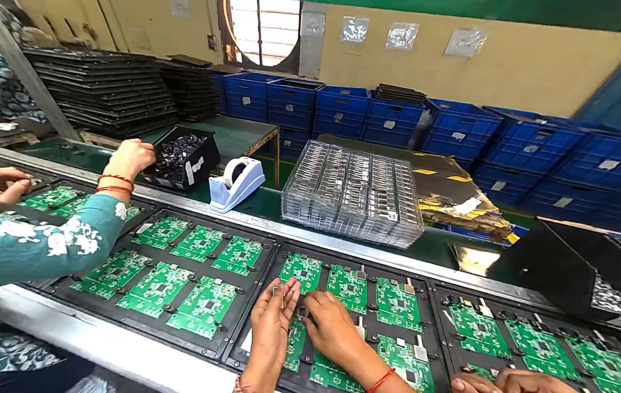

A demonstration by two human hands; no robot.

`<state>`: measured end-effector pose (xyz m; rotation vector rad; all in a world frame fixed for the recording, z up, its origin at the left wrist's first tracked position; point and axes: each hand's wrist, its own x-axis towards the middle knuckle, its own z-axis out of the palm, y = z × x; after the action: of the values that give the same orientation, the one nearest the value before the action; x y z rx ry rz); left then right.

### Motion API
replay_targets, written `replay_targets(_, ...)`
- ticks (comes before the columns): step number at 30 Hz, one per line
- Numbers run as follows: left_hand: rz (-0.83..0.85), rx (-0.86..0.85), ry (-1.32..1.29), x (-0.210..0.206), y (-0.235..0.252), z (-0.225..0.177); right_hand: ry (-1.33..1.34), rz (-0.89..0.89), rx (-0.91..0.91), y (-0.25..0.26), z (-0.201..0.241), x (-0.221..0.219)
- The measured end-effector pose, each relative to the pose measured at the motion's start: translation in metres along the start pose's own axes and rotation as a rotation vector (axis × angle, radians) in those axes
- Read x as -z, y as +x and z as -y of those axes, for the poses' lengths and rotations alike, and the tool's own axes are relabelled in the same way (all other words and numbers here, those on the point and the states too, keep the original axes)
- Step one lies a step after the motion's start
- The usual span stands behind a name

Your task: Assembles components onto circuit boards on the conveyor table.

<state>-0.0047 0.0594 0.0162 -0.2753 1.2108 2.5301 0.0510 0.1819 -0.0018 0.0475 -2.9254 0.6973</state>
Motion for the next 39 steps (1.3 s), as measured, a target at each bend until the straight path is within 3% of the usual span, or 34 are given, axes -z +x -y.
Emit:
replay_targets(9, 0.056, 0.006, 0.086, 0.001, -0.004, 0.001, -0.042, 0.078, -0.044, -0.003, -0.002, 0.008)
replay_targets(12, 0.122, -0.075, 0.202, 0.005, -0.003, 0.007, -0.053, 0.204, -0.096, -0.002, 0.002, 0.024)
replay_targets(14, 0.179, -0.138, 0.311, 0.009, -0.001, 0.011, 0.097, 0.212, -0.115, -0.003, -0.004, 0.031)
replay_targets(18, 0.329, -0.182, 0.422, 0.012, -0.002, 0.013, 0.625, 0.044, -0.161, -0.005, -0.019, 0.049)
replay_targets(23, 0.538, -0.230, 0.480, 0.015, -0.002, 0.017, 0.931, 0.206, -0.175, -0.011, -0.021, 0.064)
replay_targets(27, 0.584, -0.225, 0.484, 0.014, -0.006, 0.017, 1.048, 0.321, -0.190, -0.014, -0.025, 0.070)
replay_targets(32, 0.534, -0.251, 0.531, 0.011, -0.003, 0.020, 0.928, 0.180, -0.237, 0.000, -0.036, 0.076)
replay_targets(35, 0.403, -0.279, 0.550, 0.011, -0.004, 0.019, 0.805, 0.110, -0.249, 0.012, -0.040, 0.075)
replay_targets(39, 0.309, -0.250, 0.582, 0.011, -0.005, 0.016, 0.279, -0.101, -0.287, 0.028, -0.040, 0.067)
